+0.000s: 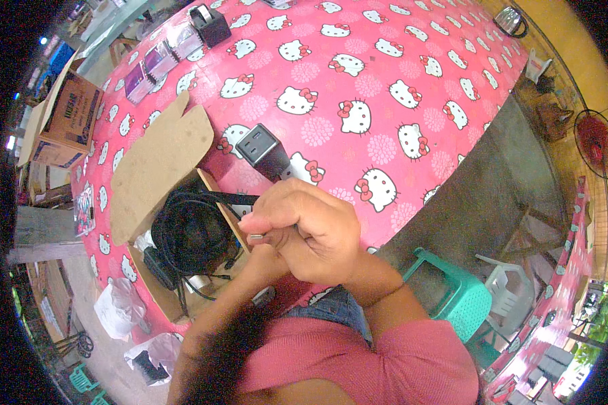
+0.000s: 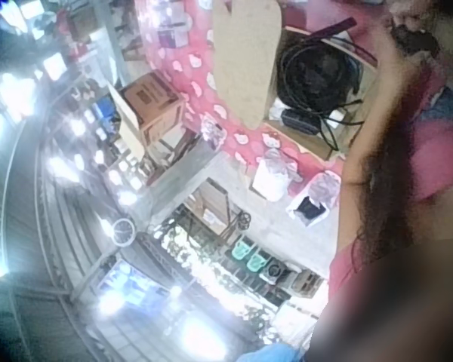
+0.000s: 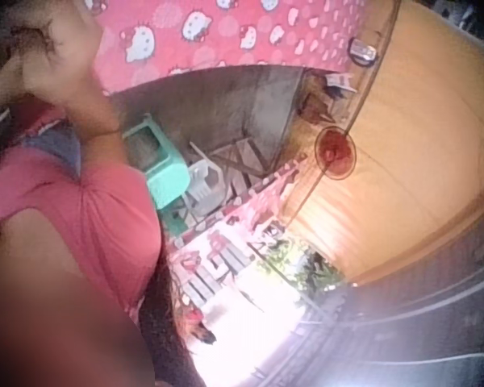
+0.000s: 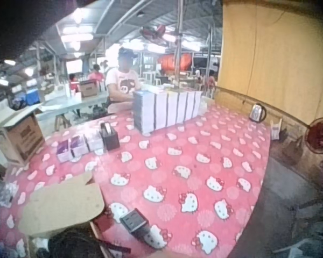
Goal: The person assembles booklets by plugging electronic components into base units, organizing them in a box, and then inserting metal spiral bindings into a stack of red and white printed covers using their hands.
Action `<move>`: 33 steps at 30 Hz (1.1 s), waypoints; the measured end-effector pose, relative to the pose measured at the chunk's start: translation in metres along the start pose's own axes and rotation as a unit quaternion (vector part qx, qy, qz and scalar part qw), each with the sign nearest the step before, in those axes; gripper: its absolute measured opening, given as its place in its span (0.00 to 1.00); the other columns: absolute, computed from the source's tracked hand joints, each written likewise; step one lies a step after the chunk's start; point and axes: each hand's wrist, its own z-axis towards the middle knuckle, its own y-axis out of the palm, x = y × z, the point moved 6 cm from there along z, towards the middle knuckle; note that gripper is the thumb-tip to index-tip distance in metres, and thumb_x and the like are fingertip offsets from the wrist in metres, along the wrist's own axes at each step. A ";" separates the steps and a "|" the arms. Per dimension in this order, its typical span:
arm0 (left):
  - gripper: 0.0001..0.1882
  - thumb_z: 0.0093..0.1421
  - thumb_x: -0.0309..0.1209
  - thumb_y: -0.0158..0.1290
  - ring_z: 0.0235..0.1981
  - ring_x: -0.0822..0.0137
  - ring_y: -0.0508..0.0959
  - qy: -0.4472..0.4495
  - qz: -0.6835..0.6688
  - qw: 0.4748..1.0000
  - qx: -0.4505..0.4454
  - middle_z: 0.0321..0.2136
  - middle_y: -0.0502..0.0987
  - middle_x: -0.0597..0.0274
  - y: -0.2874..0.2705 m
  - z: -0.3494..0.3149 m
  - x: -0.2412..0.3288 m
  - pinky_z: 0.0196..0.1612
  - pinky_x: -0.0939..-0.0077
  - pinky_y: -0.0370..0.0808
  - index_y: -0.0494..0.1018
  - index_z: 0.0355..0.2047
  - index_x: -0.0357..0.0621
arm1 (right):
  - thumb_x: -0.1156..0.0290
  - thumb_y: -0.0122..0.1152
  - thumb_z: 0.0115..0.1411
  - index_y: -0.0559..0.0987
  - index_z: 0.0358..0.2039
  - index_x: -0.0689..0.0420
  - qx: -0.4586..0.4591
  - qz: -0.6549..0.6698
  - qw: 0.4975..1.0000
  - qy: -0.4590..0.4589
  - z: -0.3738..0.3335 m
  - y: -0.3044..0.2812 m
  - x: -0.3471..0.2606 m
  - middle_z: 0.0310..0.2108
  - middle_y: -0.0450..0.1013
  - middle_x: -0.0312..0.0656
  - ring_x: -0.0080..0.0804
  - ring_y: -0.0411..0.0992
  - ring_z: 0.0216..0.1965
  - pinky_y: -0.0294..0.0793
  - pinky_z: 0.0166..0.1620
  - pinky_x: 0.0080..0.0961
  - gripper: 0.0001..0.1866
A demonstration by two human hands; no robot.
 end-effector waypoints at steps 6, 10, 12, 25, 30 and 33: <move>0.38 0.41 0.34 0.64 0.49 0.47 0.68 -0.029 -0.119 0.992 0.042 0.44 0.68 0.47 0.013 -0.004 0.004 0.54 0.59 0.64 0.61 0.52 0.39 | 0.89 0.57 0.49 0.78 0.33 0.61 -0.003 -0.010 1.000 -0.009 -0.001 0.003 -0.016 0.29 0.73 0.45 0.34 0.73 0.30 0.74 0.33 0.25 0.12; 0.35 0.44 0.36 0.60 0.51 0.44 0.66 0.036 0.011 0.998 0.056 0.46 0.67 0.45 0.015 -0.016 0.022 0.55 0.58 0.63 0.61 0.52 0.40 | 0.84 0.58 0.50 0.78 0.32 0.60 -0.053 -0.011 0.998 -0.041 -0.004 0.013 -0.035 0.29 0.72 0.44 0.37 0.73 0.31 0.74 0.33 0.26 0.09; 0.36 0.45 0.36 0.59 0.53 0.45 0.66 -0.023 -0.022 0.994 0.101 0.48 0.67 0.44 0.014 -0.027 0.019 0.56 0.58 0.62 0.60 0.54 0.40 | 0.80 0.57 0.52 0.78 0.32 0.59 -0.092 0.007 0.992 -0.091 -0.006 0.018 -0.047 0.29 0.72 0.43 0.37 0.74 0.30 0.73 0.33 0.27 0.06; 0.35 0.43 0.26 0.63 0.49 0.60 0.74 -0.130 -0.178 0.975 -0.009 0.46 0.72 0.51 -0.003 -0.050 0.055 0.52 0.71 0.68 0.63 0.53 0.39 | 0.72 0.59 0.53 0.72 0.12 0.57 0.099 0.114 0.981 -0.119 -0.007 0.039 -0.105 0.16 0.74 0.44 0.31 0.72 0.15 0.77 0.20 0.32 0.14; 0.35 0.43 0.24 0.63 0.48 0.62 0.74 -0.107 -0.185 0.977 -0.011 0.45 0.73 0.52 -0.014 -0.049 0.067 0.52 0.72 0.69 0.63 0.53 0.39 | 0.76 0.58 0.52 0.72 0.18 0.58 0.009 0.127 0.966 -0.224 0.002 0.038 -0.107 0.17 0.73 0.42 0.28 0.71 0.15 0.76 0.20 0.27 0.08; 0.35 0.43 0.24 0.63 0.48 0.63 0.74 -0.110 -0.195 0.975 0.004 0.44 0.73 0.53 -0.019 -0.050 0.070 0.52 0.72 0.69 0.64 0.53 0.39 | 0.77 0.59 0.51 0.72 0.20 0.58 -0.007 0.126 0.964 -0.235 0.005 0.040 -0.110 0.16 0.73 0.41 0.27 0.70 0.15 0.73 0.18 0.23 0.06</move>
